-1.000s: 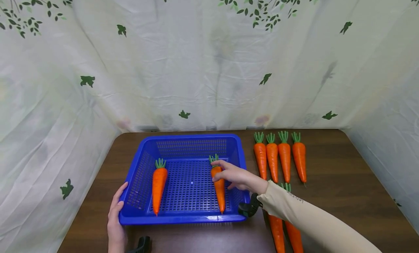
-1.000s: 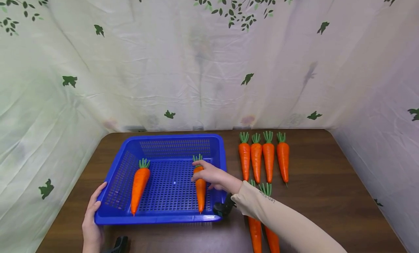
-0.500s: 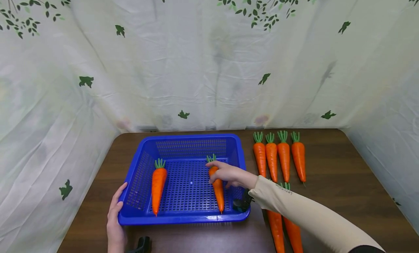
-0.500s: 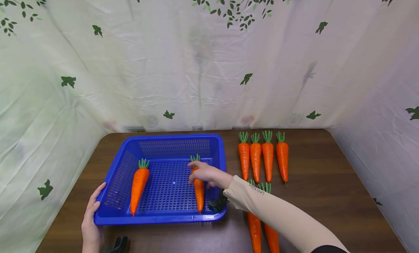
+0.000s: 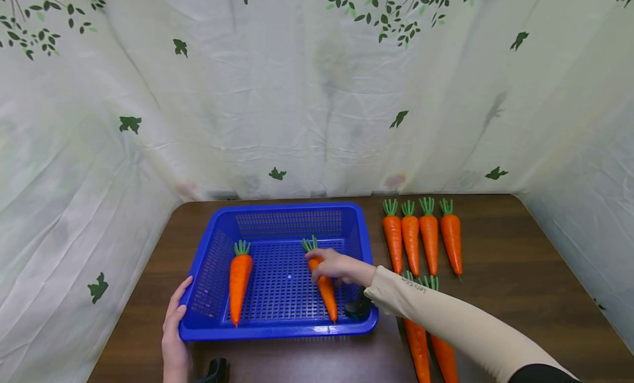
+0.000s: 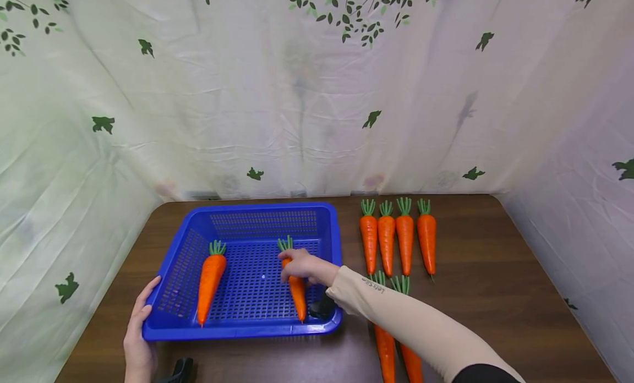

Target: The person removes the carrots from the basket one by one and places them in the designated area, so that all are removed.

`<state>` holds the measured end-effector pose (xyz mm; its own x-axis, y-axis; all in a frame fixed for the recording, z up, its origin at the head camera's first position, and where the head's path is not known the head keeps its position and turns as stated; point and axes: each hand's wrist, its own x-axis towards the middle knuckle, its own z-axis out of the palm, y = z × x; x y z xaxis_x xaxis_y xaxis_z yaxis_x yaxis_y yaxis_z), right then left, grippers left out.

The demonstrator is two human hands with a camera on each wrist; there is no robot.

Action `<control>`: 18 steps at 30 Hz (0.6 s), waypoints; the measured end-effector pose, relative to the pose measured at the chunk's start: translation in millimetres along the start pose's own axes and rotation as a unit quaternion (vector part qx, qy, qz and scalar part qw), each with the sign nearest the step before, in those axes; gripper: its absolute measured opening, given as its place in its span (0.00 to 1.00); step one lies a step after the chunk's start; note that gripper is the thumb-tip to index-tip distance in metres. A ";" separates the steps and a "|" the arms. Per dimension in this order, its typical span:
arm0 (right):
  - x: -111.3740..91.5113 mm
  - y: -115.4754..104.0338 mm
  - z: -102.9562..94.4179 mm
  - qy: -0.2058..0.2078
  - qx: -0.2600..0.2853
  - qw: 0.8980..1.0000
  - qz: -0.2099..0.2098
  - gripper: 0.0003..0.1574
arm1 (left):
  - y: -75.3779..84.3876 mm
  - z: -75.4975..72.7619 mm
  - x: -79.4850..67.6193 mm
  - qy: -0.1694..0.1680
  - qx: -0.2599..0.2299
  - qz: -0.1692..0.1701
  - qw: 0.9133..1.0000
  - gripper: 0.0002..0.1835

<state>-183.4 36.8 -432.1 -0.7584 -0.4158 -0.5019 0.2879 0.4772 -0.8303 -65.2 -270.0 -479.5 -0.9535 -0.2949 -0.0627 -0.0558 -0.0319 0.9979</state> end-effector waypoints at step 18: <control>6.6 2.9 3.8 -0.004 -0.024 0.999 -0.032 0.40 | 0.3 -1.4 -0.1 -0.006 0.003 -0.002 1.000 0.27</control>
<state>-185.4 32.5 -438.7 -0.7700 -0.4517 -0.4506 0.2115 0.4857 -0.8482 -64.7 -271.3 -479.2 -0.9566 -0.2834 -0.0675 -0.0625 -0.0267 0.9977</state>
